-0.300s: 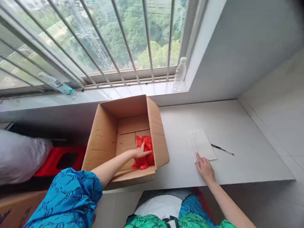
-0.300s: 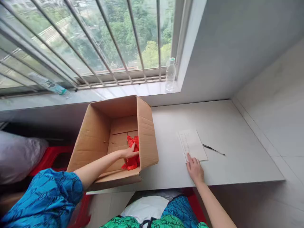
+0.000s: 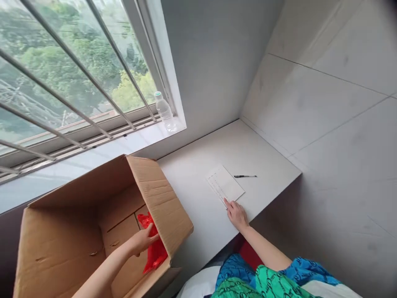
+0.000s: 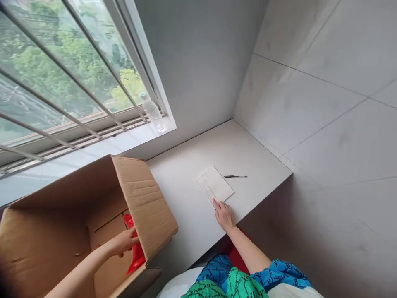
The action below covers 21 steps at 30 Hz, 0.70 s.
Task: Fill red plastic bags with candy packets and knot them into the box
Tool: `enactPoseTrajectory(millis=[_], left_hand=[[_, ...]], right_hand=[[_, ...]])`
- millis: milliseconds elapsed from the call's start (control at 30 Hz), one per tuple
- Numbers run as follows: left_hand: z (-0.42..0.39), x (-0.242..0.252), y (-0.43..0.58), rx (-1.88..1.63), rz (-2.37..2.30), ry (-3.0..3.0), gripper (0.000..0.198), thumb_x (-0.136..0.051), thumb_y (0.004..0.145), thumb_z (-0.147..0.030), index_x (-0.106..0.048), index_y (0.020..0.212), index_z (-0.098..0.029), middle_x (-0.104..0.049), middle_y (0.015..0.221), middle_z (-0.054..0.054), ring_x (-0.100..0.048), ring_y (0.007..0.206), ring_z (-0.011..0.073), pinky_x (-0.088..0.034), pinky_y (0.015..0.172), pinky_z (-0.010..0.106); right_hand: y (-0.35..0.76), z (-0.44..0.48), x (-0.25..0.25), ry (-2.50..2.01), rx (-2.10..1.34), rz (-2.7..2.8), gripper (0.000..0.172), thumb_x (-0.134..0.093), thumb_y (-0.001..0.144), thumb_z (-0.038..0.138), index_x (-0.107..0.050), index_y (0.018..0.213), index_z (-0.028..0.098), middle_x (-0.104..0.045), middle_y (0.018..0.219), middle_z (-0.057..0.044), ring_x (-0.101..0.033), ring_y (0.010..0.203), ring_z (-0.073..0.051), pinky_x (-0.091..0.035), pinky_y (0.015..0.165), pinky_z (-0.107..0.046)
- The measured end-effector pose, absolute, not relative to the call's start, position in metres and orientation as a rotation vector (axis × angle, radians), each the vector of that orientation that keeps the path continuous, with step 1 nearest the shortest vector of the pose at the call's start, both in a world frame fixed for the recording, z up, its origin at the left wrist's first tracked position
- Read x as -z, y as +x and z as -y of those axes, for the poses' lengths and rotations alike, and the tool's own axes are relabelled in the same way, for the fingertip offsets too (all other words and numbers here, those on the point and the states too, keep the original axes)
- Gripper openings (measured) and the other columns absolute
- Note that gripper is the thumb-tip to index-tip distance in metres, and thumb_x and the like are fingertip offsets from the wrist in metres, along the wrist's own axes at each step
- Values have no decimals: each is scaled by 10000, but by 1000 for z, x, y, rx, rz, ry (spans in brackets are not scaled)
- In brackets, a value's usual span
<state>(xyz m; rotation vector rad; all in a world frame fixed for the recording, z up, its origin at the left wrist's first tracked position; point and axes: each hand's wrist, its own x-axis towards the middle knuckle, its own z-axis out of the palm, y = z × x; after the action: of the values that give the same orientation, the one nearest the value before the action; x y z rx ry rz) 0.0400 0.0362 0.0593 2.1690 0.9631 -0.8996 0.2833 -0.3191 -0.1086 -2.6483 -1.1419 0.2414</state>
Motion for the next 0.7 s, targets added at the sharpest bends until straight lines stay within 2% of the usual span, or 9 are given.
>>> enactPoseTrajectory(millis=[133, 300, 500, 600, 700], left_hand=[[-64, -92, 30, 815, -910, 2226, 720, -383, 893, -659, -528, 1384, -154, -753, 975, 149, -735, 896, 309, -582, 738, 356], [-58, -141, 7, 470, -707, 2374, 621, -479, 888, -632, -528, 1411, -300, -748, 1137, 51, -686, 1130, 267, -558, 883, 312], [-3, -184, -11, 444, -211, 2667, 586, -416, 925, -623, -510, 1427, -334, -678, 1303, 28, -660, 1167, 260, -541, 882, 303], [30, -203, -19, 380, -27, 2795, 595, -384, 939, -620, -464, 1466, -354, -658, 1324, 29, -694, 1065, 255, -553, 786, 292], [64, -220, -20, 331, 114, 2870, 611, -386, 925, -638, -453, 1471, -373, -652, 1320, 21, -706, 985, 252, -556, 700, 285]], right_hand=[[271, 312, 100, -2660, -277, 942, 601, -422, 926, 116, -420, 1511, 254, -624, 1028, -74, -597, 867, -213, -458, 729, -310], [212, 335, 91, -2610, -283, 621, 545, -418, 935, 185, -437, 1476, 243, -646, 1025, -55, -641, 773, -183, -486, 649, -278], [58, 401, 79, -2519, -206, 120, 448, -316, 961, 245, -524, 1354, 187, -681, 1003, -76, -679, 800, -207, -534, 695, -320], [-17, 435, 54, -2462, -167, -30, 392, -371, 950, 268, -596, 1266, 216, -701, 1021, -59, -682, 768, -198, -534, 710, -327], [-69, 473, 20, -2411, -79, -153, 326, -424, 944, 284, -652, 1176, 264, -713, 1071, -28, -692, 835, -187, -526, 766, -316]])
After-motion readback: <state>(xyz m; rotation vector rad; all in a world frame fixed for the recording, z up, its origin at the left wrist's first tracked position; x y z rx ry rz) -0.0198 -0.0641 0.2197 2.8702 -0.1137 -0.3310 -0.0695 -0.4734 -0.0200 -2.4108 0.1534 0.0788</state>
